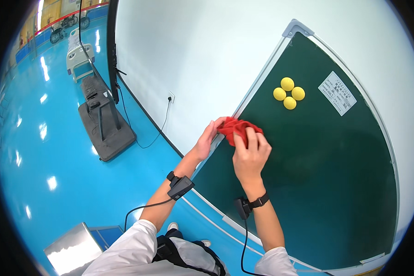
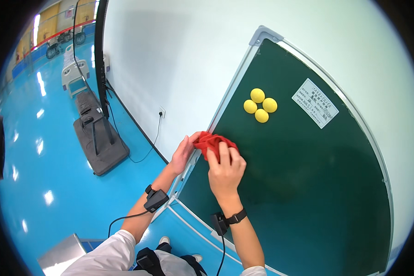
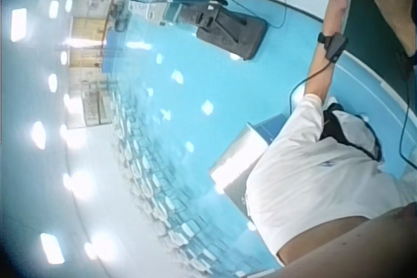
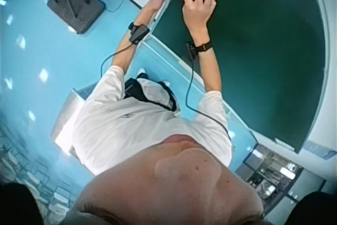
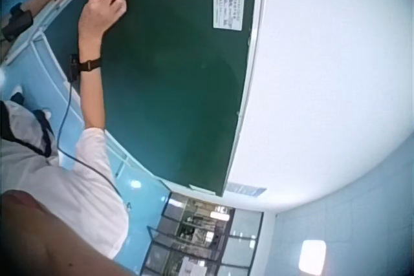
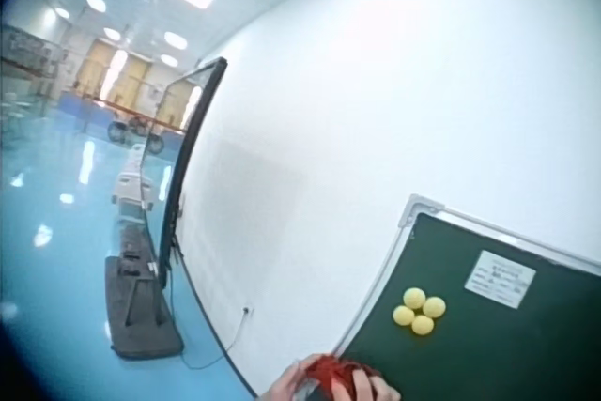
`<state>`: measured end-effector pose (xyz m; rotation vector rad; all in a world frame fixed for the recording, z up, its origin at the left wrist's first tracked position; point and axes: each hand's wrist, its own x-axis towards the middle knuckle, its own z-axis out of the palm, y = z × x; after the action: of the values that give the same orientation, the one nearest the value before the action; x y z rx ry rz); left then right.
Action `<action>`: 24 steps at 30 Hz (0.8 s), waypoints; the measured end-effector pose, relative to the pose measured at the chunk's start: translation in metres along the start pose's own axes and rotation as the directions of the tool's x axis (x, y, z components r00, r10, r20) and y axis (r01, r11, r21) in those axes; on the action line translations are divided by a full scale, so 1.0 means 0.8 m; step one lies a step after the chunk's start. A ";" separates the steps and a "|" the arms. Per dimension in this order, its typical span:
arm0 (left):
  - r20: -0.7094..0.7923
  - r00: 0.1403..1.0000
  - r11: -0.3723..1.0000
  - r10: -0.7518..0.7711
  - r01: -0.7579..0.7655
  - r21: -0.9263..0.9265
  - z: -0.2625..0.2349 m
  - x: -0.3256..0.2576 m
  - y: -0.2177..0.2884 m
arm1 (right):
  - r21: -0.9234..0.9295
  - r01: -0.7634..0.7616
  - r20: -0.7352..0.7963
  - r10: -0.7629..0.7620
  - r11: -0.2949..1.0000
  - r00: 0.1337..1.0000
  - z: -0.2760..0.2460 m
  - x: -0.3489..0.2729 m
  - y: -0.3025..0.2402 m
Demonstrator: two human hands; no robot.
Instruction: Cleaning a green chalkboard using a red cloth.
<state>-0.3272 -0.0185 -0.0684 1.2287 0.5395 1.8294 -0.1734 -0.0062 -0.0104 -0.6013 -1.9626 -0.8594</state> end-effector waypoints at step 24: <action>-0.066 0.983 0.931 0.174 -0.142 0.336 -0.007 -0.007 0.012 | -0.059 -0.222 -0.213 0.205 0.973 0.955 -0.131 0.074 0.103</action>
<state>-0.3349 -0.0278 -0.0668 1.4465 0.8493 1.9961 -0.0906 -0.0285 0.1072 -0.7287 -1.6487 -0.8343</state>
